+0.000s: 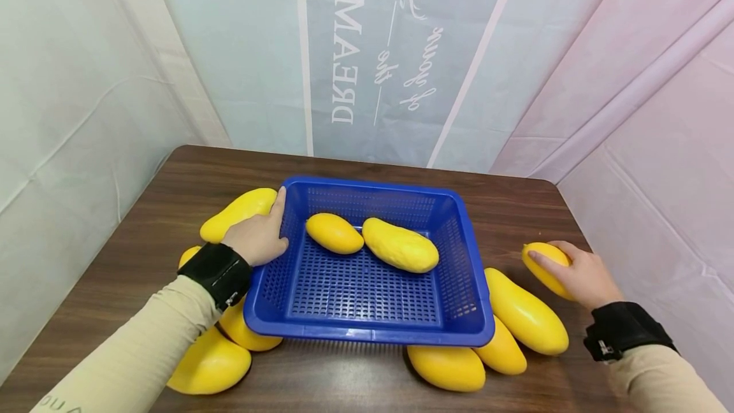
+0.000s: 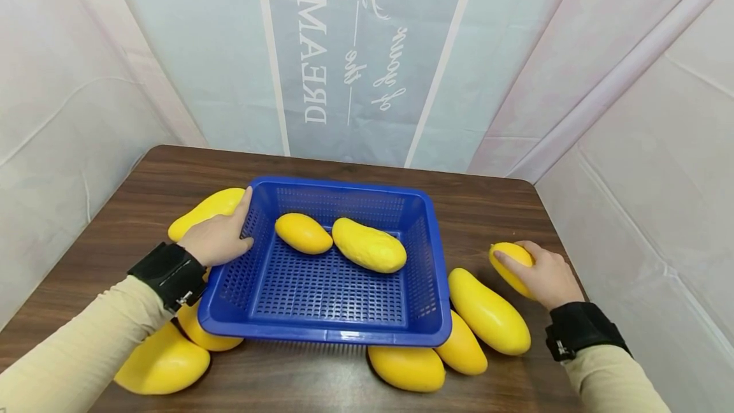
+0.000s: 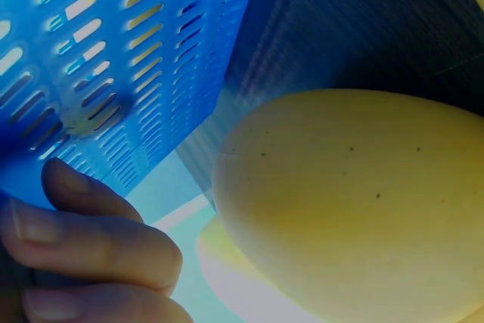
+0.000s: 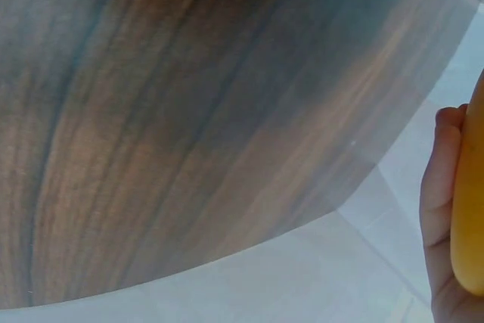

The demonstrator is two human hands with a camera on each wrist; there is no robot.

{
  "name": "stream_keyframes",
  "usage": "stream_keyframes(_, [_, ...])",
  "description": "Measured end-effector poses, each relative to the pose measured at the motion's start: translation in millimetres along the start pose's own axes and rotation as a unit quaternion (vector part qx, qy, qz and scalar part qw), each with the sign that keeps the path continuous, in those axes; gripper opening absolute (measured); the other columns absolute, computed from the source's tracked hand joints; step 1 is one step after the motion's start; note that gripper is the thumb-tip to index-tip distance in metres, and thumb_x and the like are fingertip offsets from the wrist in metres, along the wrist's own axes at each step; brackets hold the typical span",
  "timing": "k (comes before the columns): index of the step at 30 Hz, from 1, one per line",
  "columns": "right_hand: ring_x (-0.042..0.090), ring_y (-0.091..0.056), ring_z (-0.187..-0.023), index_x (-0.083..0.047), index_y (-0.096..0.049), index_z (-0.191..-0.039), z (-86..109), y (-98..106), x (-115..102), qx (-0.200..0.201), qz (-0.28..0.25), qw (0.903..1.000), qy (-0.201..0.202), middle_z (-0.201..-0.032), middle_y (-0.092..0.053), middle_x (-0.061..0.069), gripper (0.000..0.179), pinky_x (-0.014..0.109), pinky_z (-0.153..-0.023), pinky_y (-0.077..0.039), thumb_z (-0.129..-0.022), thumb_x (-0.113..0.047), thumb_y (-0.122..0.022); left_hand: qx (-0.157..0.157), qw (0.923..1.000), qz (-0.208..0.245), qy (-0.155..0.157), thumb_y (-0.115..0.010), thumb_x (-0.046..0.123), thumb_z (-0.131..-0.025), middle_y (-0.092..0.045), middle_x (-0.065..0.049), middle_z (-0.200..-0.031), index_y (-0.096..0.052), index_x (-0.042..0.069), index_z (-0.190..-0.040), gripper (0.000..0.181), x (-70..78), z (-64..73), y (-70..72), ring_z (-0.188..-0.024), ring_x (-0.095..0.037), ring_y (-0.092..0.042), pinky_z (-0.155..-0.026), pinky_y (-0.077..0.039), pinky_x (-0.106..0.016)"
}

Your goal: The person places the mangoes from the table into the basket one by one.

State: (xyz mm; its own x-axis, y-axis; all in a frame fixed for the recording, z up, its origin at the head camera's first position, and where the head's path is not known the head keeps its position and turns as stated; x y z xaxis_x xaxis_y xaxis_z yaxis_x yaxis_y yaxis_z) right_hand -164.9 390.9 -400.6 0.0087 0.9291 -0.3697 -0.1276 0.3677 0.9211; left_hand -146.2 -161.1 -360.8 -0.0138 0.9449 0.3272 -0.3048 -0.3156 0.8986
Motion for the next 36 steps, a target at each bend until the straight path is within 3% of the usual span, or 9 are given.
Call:
stream_keyframes(13, [0.035,-0.060,-0.085,0.003,-0.054,-0.132,-4.9,10.8,-24.7,0.021,0.006,0.9995,0.024,-0.109,-0.065,0.031,0.070,0.031,-0.065,-0.041,-0.096,-0.056,-0.051,-0.001,1.0000,0.008,0.000,-0.053,0.016,-0.090,-0.050,-0.003,-0.057,0.016,0.010,-0.157,0.097,-2.4,-3.5,-2.3,-0.044,-0.018,-0.053,-0.045,-0.042,-0.025])
stream_keyframes(25, [0.036,-0.060,-0.089,0.003,-0.054,-0.133,-4.3,12.4,-45.7,0.015,0.002,0.9992,0.038,-0.111,-0.065,0.030,0.072,0.032,-0.067,-0.042,-0.095,-0.057,-0.052,0.000,0.9999,0.011,-0.003,-0.053,0.016,-0.090,-0.050,-0.003,-0.057,0.016,0.010,-0.157,0.097,-5.0,-5.5,-4.1,-0.044,-0.018,-0.053,-0.045,-0.043,-0.026])
stream_keyframes(36, [0.029,-0.059,-0.083,0.002,-0.057,-0.130,-2.6,12.3,-58.2,0.023,-0.014,0.9975,0.066,-0.105,-0.067,0.025,0.066,0.031,-0.064,-0.044,-0.094,-0.053,-0.056,0.002,0.9999,0.010,-0.006,-0.053,0.016,-0.089,-0.050,-0.002,-0.057,0.016,0.010,-0.157,0.097,-6.4,-6.7,-4.9,-0.044,-0.019,-0.053,-0.044,-0.042,-0.026])
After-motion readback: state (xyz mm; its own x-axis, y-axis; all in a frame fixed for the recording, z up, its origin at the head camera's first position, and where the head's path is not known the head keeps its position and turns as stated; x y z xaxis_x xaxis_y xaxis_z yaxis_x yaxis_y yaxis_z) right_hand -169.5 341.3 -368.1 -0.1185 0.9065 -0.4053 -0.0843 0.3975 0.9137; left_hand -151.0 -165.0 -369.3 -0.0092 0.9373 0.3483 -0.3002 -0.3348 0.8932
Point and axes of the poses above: each hand's wrist, its own z-axis away from the middle knuckle, its own y-axis out of the back of the hand, x = y × z, the point moved 2 cm from there along -z, towards the middle knuckle
